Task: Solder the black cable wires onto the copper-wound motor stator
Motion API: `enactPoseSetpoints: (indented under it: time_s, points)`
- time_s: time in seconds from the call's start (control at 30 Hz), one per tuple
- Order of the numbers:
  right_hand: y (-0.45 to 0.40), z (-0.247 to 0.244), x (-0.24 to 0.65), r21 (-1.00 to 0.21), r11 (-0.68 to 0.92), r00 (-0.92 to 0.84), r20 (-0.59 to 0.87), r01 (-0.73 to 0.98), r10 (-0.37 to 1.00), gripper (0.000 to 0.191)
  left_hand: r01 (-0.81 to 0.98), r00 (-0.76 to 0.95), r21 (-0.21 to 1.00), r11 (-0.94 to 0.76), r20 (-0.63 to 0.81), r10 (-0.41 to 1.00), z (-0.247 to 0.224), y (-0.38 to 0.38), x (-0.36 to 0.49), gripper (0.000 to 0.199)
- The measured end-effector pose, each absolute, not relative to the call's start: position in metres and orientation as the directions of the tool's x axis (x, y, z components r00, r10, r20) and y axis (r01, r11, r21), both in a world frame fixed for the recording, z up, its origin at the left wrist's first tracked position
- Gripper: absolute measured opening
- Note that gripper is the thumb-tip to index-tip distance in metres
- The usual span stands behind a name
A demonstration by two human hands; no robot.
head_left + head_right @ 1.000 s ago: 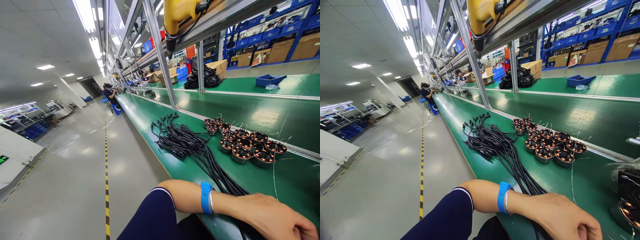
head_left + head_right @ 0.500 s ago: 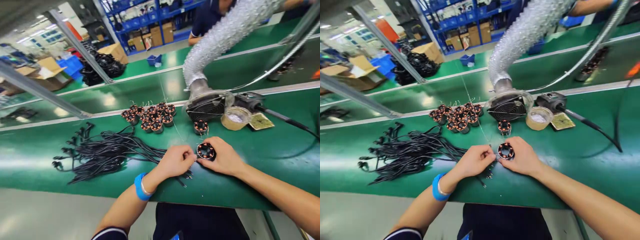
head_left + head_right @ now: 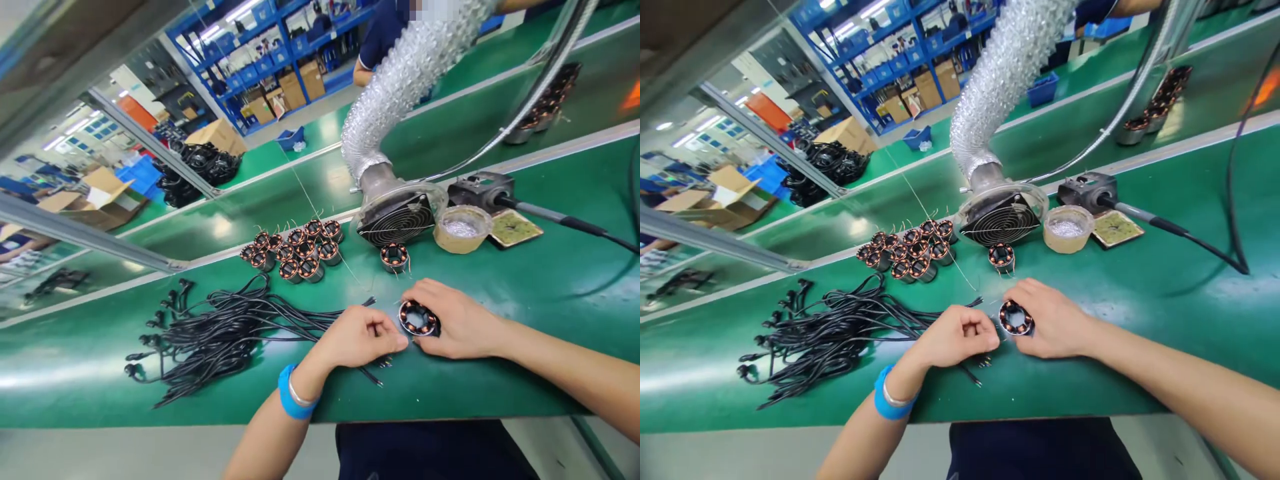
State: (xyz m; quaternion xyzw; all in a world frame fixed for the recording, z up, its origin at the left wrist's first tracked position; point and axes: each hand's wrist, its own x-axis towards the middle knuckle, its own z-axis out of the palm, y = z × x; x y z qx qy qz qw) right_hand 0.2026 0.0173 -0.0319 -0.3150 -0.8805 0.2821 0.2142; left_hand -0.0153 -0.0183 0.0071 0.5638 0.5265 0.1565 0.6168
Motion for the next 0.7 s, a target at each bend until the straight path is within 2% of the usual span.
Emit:
enactPoseSetpoints:
  time_s: [0.13, 0.23, 0.33, 0.43, 0.57, 0.63, 0.7]
  points:
    - [0.018, -0.031, 0.203, -0.635, 0.64, -0.723, 0.18, 0.432, 0.667, 0.037, 0.295, 0.3, 0.914, 0.278, -0.364, 0.882, 0.006, -0.014, -0.011, 0.05]
    - [0.018, -0.03, 0.205, -0.636, 0.641, -0.745, 0.15, 0.431, 0.65, 0.037, 0.237, 0.379, 0.928, 0.287, -0.36, 0.853, 0.005, -0.012, -0.006, 0.053]
    - [0.018, -0.026, 0.208, -0.639, 0.64, -0.771, 0.112, 0.427, 0.627, 0.036, 0.252, 0.481, 0.917, 0.31, -0.397, 0.782, 0.004, -0.008, -0.004, 0.055]
    - [0.018, -0.02, 0.209, -0.639, 0.637, -0.78, 0.092, 0.431, 0.619, 0.034, 0.266, 0.412, 0.936, 0.232, -0.328, 0.85, 0.0, -0.002, -0.002, 0.05]
    - [0.021, -0.018, 0.21, -0.641, 0.629, -0.791, 0.054, 0.44, 0.609, 0.037, 0.408, 0.385, 0.912, 0.032, -0.204, 0.9, 0.001, 0.004, -0.005, 0.031]
    - [0.025, -0.021, 0.219, -0.654, 0.614, -0.789, 0.043, 0.442, 0.613, 0.046, 0.544, 0.351, 0.831, -0.118, -0.097, 0.932, 0.004, 0.006, -0.011, 0.025]
    - [0.031, -0.025, 0.236, -0.676, 0.584, -0.742, 0.083, 0.449, 0.666, 0.055, 0.682, 0.232, 0.704, -0.199, 0.05, 0.971, 0.005, 0.007, -0.019, 0.02]
